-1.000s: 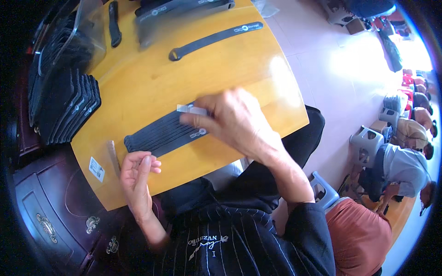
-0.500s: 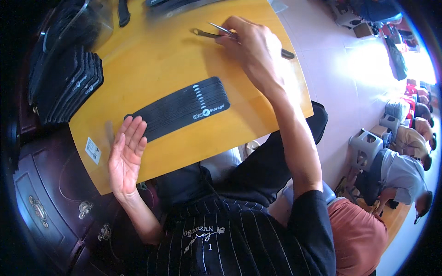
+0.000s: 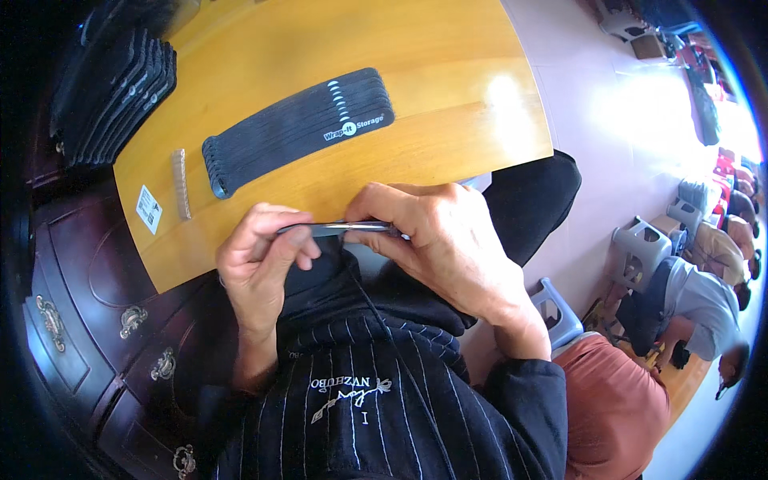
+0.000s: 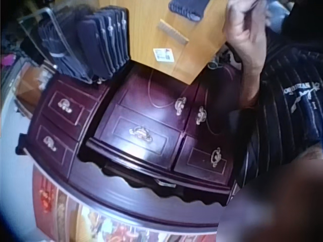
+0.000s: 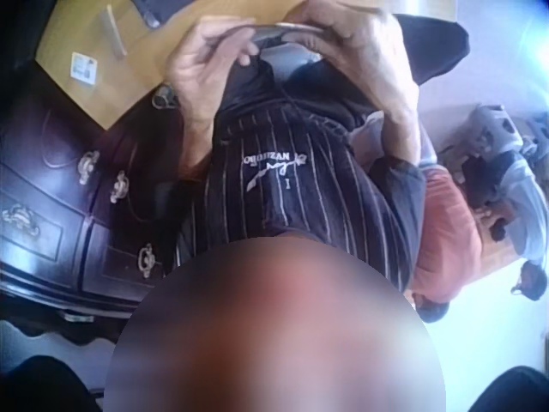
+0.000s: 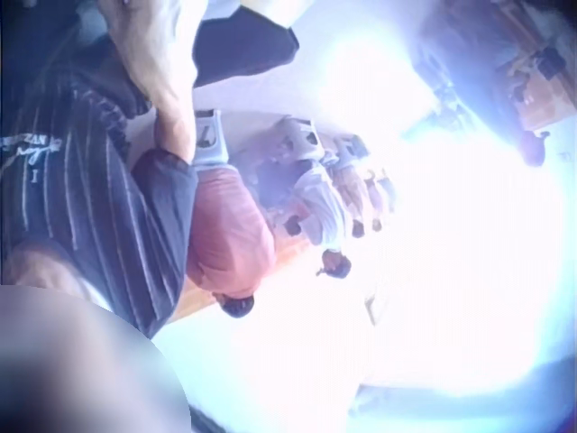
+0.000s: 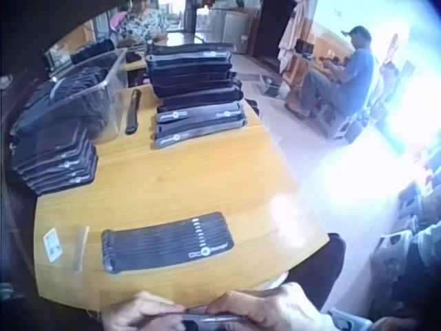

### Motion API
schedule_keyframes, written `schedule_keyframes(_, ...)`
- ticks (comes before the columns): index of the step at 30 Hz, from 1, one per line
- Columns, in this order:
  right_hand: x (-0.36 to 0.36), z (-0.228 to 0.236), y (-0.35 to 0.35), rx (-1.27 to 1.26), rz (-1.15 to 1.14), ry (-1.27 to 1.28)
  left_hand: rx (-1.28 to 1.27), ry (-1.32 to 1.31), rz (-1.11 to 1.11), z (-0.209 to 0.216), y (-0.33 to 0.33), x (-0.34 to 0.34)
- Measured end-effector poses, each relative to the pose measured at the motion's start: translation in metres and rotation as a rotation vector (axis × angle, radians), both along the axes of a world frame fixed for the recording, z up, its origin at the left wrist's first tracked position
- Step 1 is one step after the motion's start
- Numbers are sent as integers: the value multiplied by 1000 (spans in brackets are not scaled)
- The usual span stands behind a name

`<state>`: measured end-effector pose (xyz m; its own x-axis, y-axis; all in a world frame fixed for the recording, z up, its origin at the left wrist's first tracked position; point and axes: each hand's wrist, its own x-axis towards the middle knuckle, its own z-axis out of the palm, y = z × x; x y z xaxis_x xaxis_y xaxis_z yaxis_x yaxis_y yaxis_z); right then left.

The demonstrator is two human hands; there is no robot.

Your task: The person uses a small metal tool to clean or deburr holes in textile storage straps at a workbench.

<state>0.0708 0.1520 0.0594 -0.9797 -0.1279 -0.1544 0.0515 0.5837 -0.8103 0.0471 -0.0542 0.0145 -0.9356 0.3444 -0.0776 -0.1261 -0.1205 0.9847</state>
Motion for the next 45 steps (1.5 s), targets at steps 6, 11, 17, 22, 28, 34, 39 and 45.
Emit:
schedule_keyframes(6, 9, -10, 28, 43, -78, -109, 38, -195, 230, -6, -52, 5)
schedule_keyframes(11, 2, -22, 28, -83, -6, -189, 391, -398, 150, -18, -73, 19)
schedule_keyframes(17, -5, -31, 26, -356, -334, -231, -86, -223, 287, -5, -60, 5)
schedule_keyframes(22, -16, -38, 26, -232, -365, -193, -338, 79, 412, -17, -59, -7)
schedule_keyframes(28, -23, -34, 20, -135, -393, -165, -463, 80, 524, -15, -51, -19)
schedule_keyframes(34, -29, -38, 20, -109, -408, -104, -499, 132, 544, -20, -50, -26)
schedule_keyframes(39, -30, -43, 19, -81, -493, -106, -509, 143, 560, -24, -46, -28)
schedule_keyframes(45, -32, -48, 23, -49, -465, -61, -550, 192, 553, -26, -47, -29)
